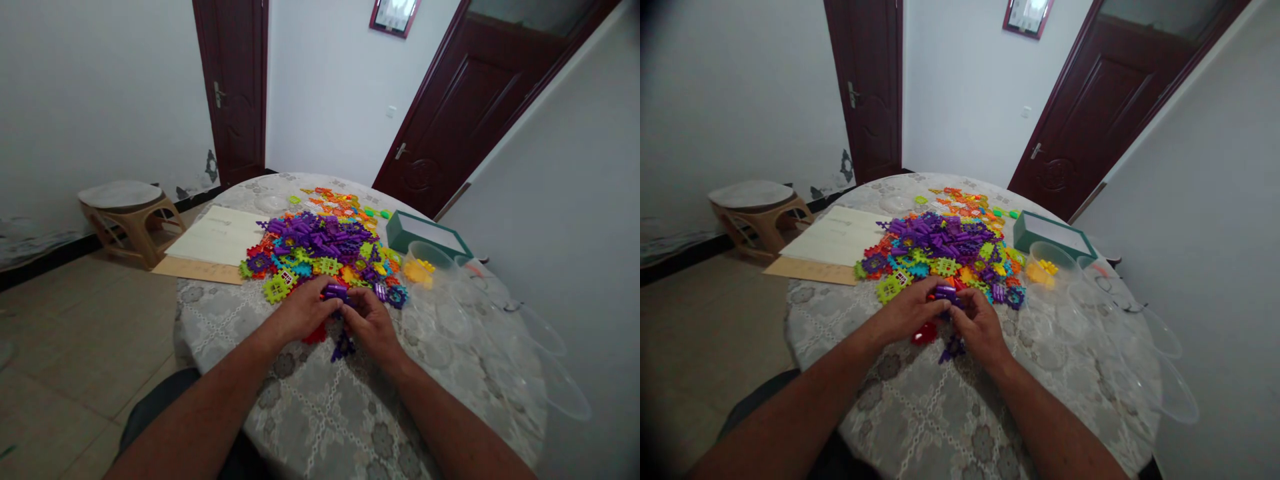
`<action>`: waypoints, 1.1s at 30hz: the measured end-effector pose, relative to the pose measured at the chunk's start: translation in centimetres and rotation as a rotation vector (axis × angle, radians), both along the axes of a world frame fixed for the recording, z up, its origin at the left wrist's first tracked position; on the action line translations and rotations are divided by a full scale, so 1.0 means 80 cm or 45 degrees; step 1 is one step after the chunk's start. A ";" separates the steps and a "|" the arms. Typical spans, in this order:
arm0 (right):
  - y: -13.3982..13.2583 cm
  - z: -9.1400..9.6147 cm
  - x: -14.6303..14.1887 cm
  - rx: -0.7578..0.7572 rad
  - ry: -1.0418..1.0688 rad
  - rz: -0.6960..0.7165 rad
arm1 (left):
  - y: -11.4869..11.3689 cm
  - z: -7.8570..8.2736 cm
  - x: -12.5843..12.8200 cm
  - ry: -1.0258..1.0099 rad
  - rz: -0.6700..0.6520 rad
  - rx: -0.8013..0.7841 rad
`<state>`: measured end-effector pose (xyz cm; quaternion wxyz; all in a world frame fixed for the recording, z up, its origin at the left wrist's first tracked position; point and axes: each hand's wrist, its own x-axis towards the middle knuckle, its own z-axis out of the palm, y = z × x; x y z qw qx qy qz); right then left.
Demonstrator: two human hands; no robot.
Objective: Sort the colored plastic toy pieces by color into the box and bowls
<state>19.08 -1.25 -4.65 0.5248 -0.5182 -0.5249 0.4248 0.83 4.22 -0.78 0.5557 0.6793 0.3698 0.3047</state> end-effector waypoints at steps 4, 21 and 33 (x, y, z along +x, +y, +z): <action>0.002 -0.001 0.011 0.160 -0.408 -0.057 | 0.008 0.004 -0.004 -0.091 0.143 -0.099; 0.015 -0.007 0.015 0.347 -0.872 -0.101 | 0.028 -0.001 -0.012 -0.295 0.388 -0.225; 0.011 -0.001 0.003 0.000 -0.119 -0.050 | 0.005 0.010 -0.006 0.056 0.115 0.266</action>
